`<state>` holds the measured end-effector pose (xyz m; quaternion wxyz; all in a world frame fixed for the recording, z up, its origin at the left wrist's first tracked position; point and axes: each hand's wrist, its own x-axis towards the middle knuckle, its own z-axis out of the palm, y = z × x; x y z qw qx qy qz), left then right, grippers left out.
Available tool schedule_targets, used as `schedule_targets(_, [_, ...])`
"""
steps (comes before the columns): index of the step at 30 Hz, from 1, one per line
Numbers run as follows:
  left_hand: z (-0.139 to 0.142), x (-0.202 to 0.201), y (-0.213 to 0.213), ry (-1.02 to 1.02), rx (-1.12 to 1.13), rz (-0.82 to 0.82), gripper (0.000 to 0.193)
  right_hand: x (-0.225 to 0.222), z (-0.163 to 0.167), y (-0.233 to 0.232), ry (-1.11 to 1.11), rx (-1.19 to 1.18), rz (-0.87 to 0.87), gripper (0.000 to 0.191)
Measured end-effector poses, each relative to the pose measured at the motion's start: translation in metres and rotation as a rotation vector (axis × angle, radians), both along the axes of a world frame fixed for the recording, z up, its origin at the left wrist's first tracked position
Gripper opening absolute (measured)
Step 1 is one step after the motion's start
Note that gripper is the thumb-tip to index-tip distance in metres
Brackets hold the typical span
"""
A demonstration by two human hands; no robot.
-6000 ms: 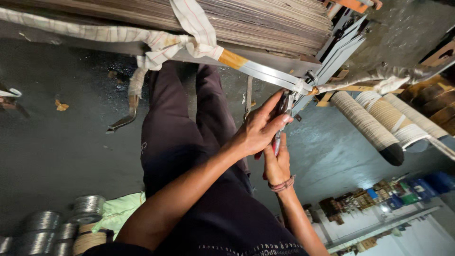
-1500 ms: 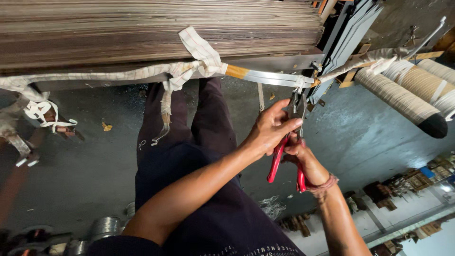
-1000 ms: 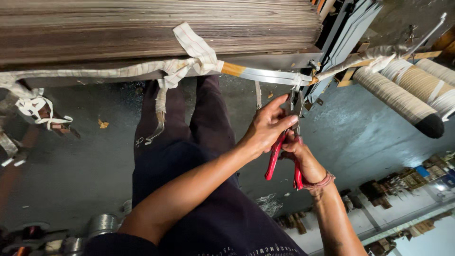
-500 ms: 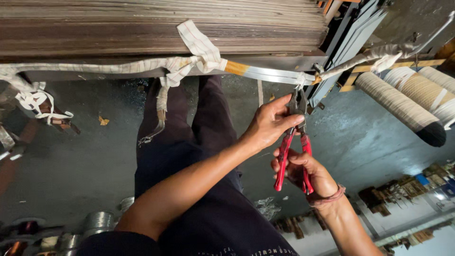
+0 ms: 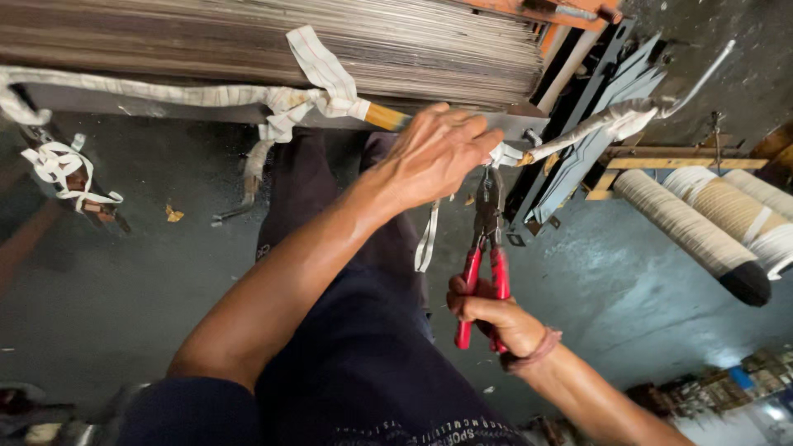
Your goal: The person uses red-handled pliers to cut white fabric straps securing a stack of flat metal sheets. They repeatedly reposition the pliers and pull the straps to remove them from the bundle.
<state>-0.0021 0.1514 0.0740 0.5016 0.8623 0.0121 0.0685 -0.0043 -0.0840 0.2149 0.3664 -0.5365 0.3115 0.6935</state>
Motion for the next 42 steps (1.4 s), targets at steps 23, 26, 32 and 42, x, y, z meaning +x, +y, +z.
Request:
schedule_targets(23, [0.023,-0.053,-0.163,0.265,-2.015,0.676,0.032,0.033,0.019,-0.001,-0.093,-0.011,0.373,0.064])
schedule_targets(26, [0.003,-0.040,-0.170,0.410,-1.684,0.892,0.029,0.026,0.019,-0.018,-0.151,-0.035,0.363,0.066])
schedule_targets(32, [-0.001,-0.027,-0.144,0.219,-1.204,0.883,0.016,0.015,0.018,-0.054,-0.206,-0.202,0.265,0.066])
schedule_targets(42, [-0.004,-0.023,-0.133,0.120,-0.692,0.869,0.015,0.026,0.016,-0.042,-0.268,-0.100,0.344,0.060])
